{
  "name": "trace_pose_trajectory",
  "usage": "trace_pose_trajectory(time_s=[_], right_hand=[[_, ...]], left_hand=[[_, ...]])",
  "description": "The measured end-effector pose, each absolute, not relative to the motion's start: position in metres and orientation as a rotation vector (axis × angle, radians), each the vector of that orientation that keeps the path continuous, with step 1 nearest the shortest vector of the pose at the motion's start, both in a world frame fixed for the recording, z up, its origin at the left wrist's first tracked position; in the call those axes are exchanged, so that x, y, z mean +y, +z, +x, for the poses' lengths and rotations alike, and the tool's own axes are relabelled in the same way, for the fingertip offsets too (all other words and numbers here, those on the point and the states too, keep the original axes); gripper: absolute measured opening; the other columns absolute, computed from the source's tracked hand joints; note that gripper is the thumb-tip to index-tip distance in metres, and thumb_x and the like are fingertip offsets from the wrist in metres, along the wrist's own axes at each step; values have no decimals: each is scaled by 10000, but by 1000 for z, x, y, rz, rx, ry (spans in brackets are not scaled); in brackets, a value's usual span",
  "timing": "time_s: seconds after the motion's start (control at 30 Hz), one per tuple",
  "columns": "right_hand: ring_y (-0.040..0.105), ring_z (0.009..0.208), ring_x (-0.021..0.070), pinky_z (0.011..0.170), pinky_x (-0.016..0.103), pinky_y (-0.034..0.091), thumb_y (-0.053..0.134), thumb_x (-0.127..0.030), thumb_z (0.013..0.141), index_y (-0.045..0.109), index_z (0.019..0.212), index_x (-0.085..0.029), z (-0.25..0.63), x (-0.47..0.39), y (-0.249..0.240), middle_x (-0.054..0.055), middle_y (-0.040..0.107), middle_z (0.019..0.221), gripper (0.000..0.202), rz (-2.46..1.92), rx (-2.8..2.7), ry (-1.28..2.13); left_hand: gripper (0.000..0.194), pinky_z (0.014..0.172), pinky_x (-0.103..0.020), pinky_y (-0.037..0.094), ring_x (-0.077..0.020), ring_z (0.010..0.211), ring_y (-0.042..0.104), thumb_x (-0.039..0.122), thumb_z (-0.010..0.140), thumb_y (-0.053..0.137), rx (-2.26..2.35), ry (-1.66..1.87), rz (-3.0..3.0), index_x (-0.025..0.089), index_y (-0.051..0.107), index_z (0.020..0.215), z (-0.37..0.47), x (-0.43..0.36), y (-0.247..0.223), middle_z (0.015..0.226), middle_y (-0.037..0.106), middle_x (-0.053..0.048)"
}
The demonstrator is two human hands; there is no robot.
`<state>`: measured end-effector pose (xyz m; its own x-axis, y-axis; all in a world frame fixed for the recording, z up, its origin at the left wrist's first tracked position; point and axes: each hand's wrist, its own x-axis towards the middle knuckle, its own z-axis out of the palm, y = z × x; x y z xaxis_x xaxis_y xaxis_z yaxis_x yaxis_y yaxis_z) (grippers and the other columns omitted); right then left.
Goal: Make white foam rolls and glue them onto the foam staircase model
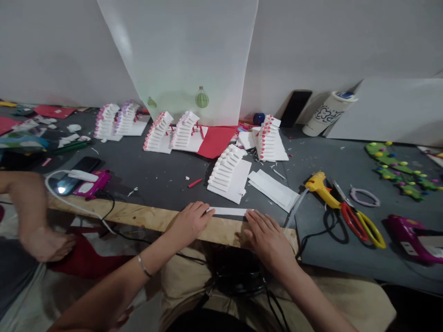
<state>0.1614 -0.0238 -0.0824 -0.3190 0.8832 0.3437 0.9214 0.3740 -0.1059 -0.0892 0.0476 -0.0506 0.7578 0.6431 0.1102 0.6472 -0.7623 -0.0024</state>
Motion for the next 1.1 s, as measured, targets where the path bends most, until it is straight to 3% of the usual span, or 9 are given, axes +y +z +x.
trace_pose_trajectory(time_s=[0.2,0.37,0.57,0.83,1.03,1.1], right_hand=[[594,862,212,855,371,408,489,-114,912,682,971,-189,179,5,-74,79,702,970,215,-1467,-2378,-90],[541,771,197,790,340,376,531,-104,889,687,870,-179,187,18,-69,55,668,820,174,-1322,-2502,-176],[511,749,197,757,343,347,509,-58,870,661,785,-173,183,21,-65,58,643,784,208,-1274,-2568,-293],[525,766,197,747,345,339,457,-135,924,645,796,-167,179,20,-70,65,638,762,230,-1366,-2464,-316],[528,735,192,739,338,334,492,-139,895,635,761,-172,180,19,-67,51,634,726,199,-1403,-2414,-288],[541,785,205,765,347,340,529,-176,878,657,854,-173,176,17,-64,65,665,816,131,-1418,-2394,-259]], left_hand=[[96,695,-337,373,-205,812,506,198,922,513,-1103,-152,-2889,148,585,883,-76,53,-51,861,588,-62],[86,674,-322,337,-189,805,504,187,918,527,-960,-188,-2900,168,597,965,-84,59,-55,872,598,-48],[73,691,-333,333,-194,845,501,172,903,541,-981,-177,-2869,177,614,912,-80,55,-47,934,609,-63],[173,677,-347,311,-218,836,505,336,905,555,-1155,-193,-2836,169,600,896,-43,46,-44,855,583,-66],[111,651,-352,299,-211,792,488,188,921,500,-1053,-218,-2818,172,586,853,-41,51,-50,798,571,-55],[117,644,-354,297,-216,792,484,179,922,490,-1027,-221,-2807,172,581,849,-42,51,-51,801,570,-56]])
